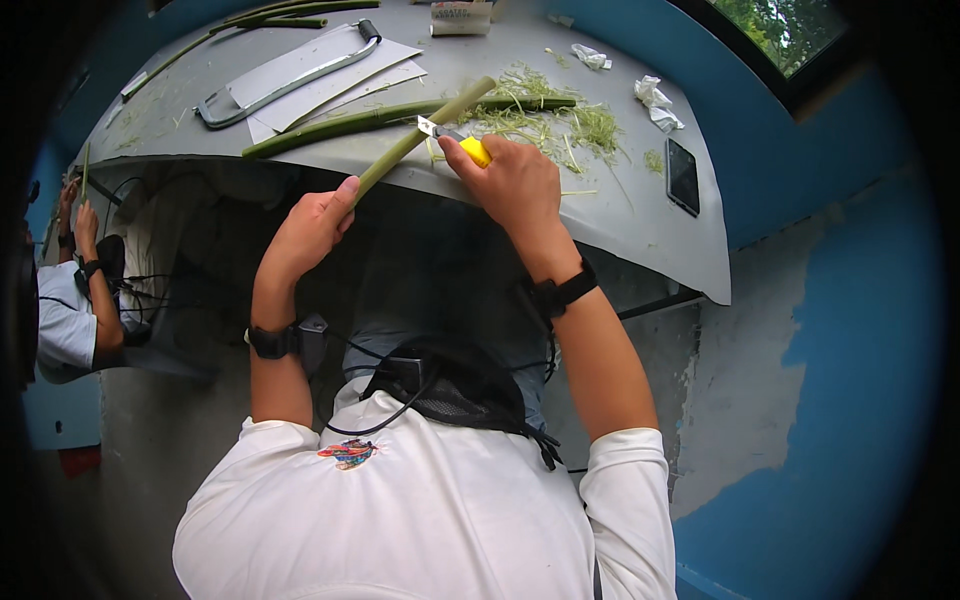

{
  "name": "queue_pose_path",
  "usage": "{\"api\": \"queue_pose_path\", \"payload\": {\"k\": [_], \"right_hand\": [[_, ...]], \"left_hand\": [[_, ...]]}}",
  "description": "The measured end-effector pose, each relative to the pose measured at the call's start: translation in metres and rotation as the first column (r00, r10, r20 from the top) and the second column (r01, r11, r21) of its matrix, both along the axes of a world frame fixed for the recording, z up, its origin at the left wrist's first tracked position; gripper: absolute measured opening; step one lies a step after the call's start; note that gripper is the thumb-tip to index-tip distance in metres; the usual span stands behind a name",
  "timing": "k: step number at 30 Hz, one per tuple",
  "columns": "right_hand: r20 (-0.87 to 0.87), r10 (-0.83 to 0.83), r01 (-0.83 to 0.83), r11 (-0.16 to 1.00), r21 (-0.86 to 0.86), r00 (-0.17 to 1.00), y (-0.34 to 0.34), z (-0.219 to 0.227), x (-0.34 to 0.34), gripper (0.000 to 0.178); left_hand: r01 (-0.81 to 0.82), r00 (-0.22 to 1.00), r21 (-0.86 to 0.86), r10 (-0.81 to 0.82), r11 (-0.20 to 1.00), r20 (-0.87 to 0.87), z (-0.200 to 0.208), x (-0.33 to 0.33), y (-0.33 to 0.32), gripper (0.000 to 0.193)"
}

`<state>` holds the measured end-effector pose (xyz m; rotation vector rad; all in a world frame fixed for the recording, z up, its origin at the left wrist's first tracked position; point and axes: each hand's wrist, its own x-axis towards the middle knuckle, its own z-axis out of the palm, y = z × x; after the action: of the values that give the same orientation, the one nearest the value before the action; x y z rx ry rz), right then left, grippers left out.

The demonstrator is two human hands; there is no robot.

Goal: Scrape the outer layer of bamboo poles using a handheld blade.

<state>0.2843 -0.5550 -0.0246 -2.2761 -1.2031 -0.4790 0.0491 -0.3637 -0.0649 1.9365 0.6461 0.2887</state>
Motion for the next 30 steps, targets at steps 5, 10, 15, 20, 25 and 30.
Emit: {"api": "queue_pose_path", "payload": {"k": [5,10,15,20,25,30], "right_hand": [[-0.012,-0.027,0.027,0.999,-0.025,1.000,0.000,0.004,0.000,0.075],[-0.007,-0.026,0.026,0.999,-0.020,1.000,0.000,0.003,-0.001,0.076],[0.046,-0.021,0.022,1.000,-0.012,0.999,0.001,0.000,0.000,0.076],[0.052,-0.040,0.040,0.999,-0.006,0.998,0.001,-0.001,-0.002,0.077],[0.070,-0.062,0.060,0.998,0.027,0.996,0.001,-0.004,0.000,0.077],[0.091,-0.084,0.080,0.996,0.051,0.992,0.000,-0.003,0.002,0.076]], "left_hand": [[-0.012,1.000,0.015,0.012,1.000,-0.006,-0.001,-0.009,-0.003,0.079],[-0.055,0.998,0.083,0.056,0.995,-0.010,-0.002,-0.012,-0.006,0.080],[-0.094,0.995,0.099,0.096,0.991,-0.016,-0.001,-0.018,-0.012,0.080],[-0.050,0.997,-0.053,0.047,0.997,-0.057,-0.001,-0.023,-0.005,0.079],[-0.068,0.996,-0.078,0.064,0.995,-0.056,0.003,-0.033,-0.007,0.077],[-0.108,0.990,-0.096,0.098,0.990,-0.103,0.007,-0.060,-0.013,0.075]]}}
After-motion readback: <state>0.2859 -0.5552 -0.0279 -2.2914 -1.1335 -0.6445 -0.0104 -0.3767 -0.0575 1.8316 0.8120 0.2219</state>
